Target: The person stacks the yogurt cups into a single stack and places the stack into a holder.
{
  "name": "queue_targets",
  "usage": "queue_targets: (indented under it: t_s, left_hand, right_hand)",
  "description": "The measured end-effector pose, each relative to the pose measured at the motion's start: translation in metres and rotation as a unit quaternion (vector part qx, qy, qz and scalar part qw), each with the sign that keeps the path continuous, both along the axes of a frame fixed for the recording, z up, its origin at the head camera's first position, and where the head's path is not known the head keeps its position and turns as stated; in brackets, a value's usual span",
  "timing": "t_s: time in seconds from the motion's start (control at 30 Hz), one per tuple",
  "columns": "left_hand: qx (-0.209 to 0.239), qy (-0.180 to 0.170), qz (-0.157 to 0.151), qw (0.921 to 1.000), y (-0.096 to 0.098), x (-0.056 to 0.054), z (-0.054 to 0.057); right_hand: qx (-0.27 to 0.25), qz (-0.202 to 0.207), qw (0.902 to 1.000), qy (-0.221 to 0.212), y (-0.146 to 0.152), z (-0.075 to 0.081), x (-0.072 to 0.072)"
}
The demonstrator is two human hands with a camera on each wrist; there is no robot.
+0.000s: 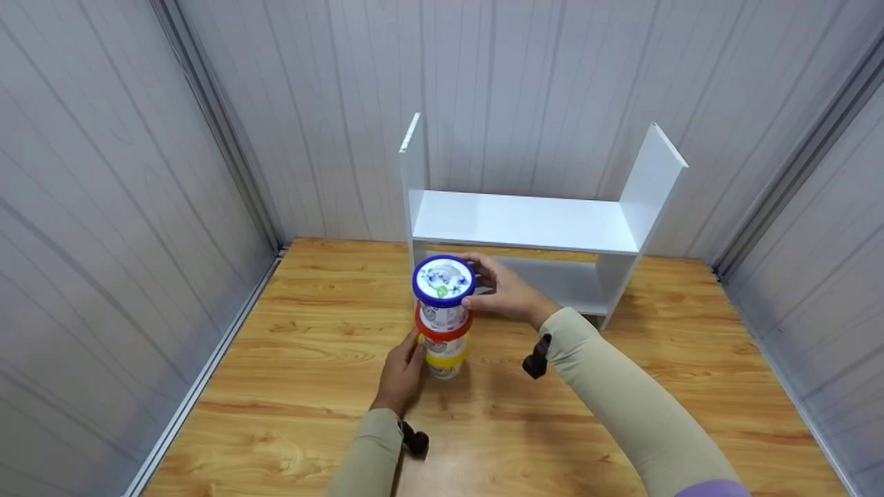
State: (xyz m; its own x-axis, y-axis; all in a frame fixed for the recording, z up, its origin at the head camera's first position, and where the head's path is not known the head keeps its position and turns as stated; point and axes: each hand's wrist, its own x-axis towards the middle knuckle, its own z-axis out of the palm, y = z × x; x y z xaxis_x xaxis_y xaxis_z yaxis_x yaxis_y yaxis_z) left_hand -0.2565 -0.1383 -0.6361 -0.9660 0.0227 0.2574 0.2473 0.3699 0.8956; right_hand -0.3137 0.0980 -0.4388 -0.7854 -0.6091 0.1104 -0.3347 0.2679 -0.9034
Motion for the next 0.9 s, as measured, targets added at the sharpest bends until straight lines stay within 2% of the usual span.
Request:
queue_targets:
  t_s: [0.17, 0.4, 0.53, 0.63, 0.9]
  left_hand:
    - [0.006, 0.014, -0.002, 0.9999, 0.0, 0.0, 0.0]
    - [0.011, -0.004, -0.002, 0.9999, 0.0, 0.0, 0.0]
    - [0.001, 0.01, 0.0, 1.0, 0.0, 0.0, -0.003]
    - [-0.001, 0.015, -0.003, 0.9999, 0.0, 0.0, -0.005]
    - [0.015, -0.006, -0.004, 0.9999, -0.001, 0.001, -0.003]
  right_hand:
    - [0.001, -0.005, 1.0, 0.0, 0.003, -0.002, 0.0]
    - [-0.005, -0.018, 0.9998, -0.004, 0.015, -0.004, 0.002]
    - [-0.01, -0.026, 0.9996, 0.0, 0.026, -0.003, 0.005]
    - [-0.005, -0.045, 0.9989, 0.012, 0.036, -0.002, 0.007]
    - [0.002, -0.102, 0.9942, 0.034, 0.058, -0.001, 0.011]
